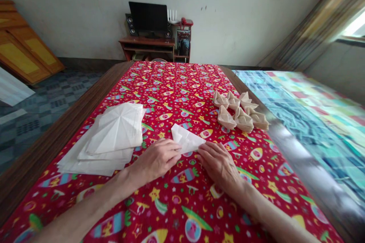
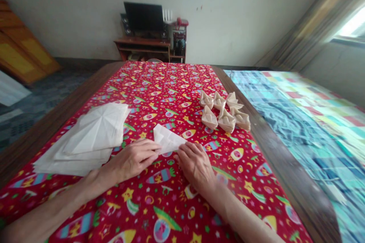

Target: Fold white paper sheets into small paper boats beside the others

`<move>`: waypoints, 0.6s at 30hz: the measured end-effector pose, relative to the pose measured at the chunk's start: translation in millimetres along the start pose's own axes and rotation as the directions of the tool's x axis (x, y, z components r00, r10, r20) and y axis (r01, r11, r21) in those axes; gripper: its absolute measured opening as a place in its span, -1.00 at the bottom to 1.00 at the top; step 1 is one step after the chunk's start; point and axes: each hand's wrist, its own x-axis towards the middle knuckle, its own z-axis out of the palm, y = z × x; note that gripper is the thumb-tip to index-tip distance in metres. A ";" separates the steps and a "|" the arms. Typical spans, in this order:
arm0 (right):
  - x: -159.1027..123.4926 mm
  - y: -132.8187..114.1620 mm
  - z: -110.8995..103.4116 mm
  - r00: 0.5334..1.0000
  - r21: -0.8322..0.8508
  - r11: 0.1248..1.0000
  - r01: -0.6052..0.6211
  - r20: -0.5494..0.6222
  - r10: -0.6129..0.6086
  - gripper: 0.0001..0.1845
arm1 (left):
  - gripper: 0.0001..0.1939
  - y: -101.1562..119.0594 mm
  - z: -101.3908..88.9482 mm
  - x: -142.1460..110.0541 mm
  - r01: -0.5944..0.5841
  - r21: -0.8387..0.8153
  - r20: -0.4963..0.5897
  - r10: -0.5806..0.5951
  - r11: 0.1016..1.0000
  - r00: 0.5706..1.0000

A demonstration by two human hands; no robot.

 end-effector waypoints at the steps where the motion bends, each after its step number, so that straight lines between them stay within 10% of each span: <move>1: 5.3 1.9 2.1 1.000 0.000 1.000 -0.022 0.020 0.022 -0.81 | -0.78 -4.5 0.4 7.5 0.012 -0.009 0.005 -0.012 1.000 1.000; 6: 22.3 10.1 11.8 0.970 -0.014 0.970 -0.242 -0.001 0.242 -0.81 | -0.90 -30.9 4.7 36.4 0.078 -0.025 0.068 -0.076 0.997 0.995; 11: 19.4 10.8 10.7 0.946 -0.018 0.947 -0.321 -0.048 0.320 -0.73 | -0.33 -49.8 9.3 40.7 0.135 0.012 0.079 -0.136 0.991 0.988; 18: 18.0 9.9 6.6 0.946 0.008 0.947 -0.322 -0.031 0.322 -0.76 | -0.36 -53.5 6.4 44.0 0.139 0.018 0.129 -0.140 0.990 0.982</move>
